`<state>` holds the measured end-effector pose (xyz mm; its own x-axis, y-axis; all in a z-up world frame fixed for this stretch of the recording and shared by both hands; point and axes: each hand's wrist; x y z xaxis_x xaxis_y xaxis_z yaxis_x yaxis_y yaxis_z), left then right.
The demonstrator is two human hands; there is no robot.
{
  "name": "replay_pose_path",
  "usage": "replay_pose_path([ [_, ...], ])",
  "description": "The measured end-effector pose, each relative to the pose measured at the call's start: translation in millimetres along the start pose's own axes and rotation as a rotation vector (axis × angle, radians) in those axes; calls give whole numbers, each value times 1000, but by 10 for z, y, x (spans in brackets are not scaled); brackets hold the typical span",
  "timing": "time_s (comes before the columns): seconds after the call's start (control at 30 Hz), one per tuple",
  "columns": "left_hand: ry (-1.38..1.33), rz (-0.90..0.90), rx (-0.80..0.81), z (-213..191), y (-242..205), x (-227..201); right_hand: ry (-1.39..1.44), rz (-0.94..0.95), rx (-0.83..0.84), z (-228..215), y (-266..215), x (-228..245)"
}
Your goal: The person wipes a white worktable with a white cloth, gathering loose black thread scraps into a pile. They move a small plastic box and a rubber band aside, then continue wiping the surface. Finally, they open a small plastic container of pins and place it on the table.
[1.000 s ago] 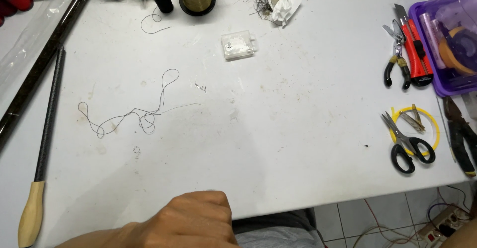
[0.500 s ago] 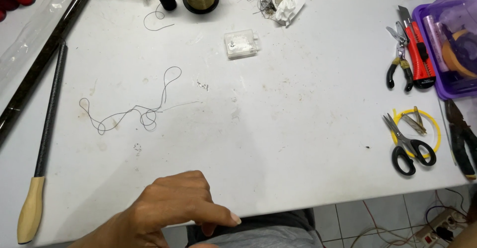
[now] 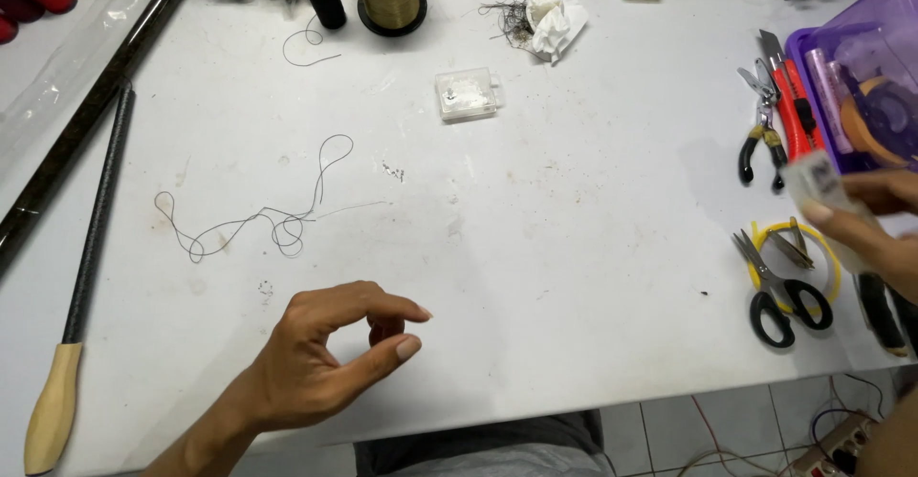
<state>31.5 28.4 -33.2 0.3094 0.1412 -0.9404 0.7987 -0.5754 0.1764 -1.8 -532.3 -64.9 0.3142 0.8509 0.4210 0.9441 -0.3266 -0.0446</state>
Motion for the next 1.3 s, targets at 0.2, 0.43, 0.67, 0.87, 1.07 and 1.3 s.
replay_pose_path([
  [0.2,28,-64,-64,67,38,289,-389,-44,103,132,936,1411],
  [0.43,-45,-98,-39,20,-10,333,-284,63,65,626,1775,1575],
  [0.67,-95,-58,-24,9,-10,342,-217,90,35,700,1820,1828],
  [0.87,-87,-38,-30,-8,-20,357,-15,15,-29,618,1898,1662],
  [1.07,-92,-41,-38,2,-15,364,-5,112,76,519,1714,1832],
  [1.3,-73,-48,-38,-6,-9,355,26,-35,24,515,1849,1640],
])
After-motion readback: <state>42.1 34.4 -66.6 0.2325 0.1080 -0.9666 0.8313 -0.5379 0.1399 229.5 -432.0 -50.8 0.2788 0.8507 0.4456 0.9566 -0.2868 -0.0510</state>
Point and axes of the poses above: each hand's wrist, its own y-axis towards the middle knuckle, its own z-axis out of the palm, x = y × z, and after that the axes turned 2 degrees about -z, right-handed
